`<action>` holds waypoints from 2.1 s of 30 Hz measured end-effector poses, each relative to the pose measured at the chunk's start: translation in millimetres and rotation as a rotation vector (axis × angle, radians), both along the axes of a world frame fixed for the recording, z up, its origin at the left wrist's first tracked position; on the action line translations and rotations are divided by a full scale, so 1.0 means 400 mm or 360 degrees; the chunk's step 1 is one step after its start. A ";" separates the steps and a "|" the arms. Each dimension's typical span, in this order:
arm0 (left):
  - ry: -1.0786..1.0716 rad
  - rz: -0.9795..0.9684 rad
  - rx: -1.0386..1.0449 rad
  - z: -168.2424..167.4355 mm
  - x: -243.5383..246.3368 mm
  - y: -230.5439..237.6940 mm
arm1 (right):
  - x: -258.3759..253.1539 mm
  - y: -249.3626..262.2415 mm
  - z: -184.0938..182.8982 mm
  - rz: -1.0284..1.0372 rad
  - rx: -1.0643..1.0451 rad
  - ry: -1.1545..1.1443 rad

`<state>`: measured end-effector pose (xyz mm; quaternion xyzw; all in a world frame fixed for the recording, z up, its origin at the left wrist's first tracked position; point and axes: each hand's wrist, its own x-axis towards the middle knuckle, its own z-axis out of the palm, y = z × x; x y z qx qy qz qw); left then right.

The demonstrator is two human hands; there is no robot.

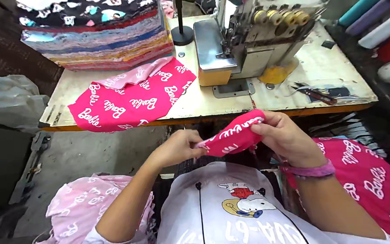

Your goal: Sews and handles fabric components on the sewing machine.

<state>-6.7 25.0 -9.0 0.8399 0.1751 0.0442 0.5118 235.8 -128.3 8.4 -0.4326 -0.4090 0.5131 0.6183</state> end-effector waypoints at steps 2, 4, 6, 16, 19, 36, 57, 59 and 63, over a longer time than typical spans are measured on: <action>-0.0352 0.0151 -0.0067 0.024 -0.014 0.013 | 0.020 -0.005 0.010 0.0071 0.0058 -0.0069; -0.0489 0.0226 -0.0134 0.066 -0.024 0.022 | 0.031 -0.004 0.021 0.0033 0.0135 -0.0151; -0.0366 0.0277 0.0067 0.112 -0.040 0.032 | 0.043 -0.008 0.045 -0.0204 0.0213 -0.0302; -0.0186 0.0257 0.0856 0.239 0.065 -0.032 | -0.138 0.014 0.046 -0.0404 0.0154 -0.1455; -0.0258 0.0272 0.1013 0.300 0.085 -0.032 | -0.152 0.011 -0.011 -0.0515 0.0074 -0.1762; -0.0178 0.0464 0.1415 0.367 -0.054 0.022 | -0.010 -0.043 0.077 -0.0717 0.0485 -0.1058; -0.0469 0.0079 -0.0122 0.265 0.193 0.079 | 0.028 0.148 0.069 -0.0438 0.0071 -0.0244; -0.0491 0.0048 0.0003 0.269 0.203 0.070 | 0.027 0.168 0.068 -0.0644 0.0028 -0.0270; -0.0535 0.0048 0.0271 0.285 0.219 0.051 | -0.020 0.172 0.094 -0.0632 0.0129 0.0077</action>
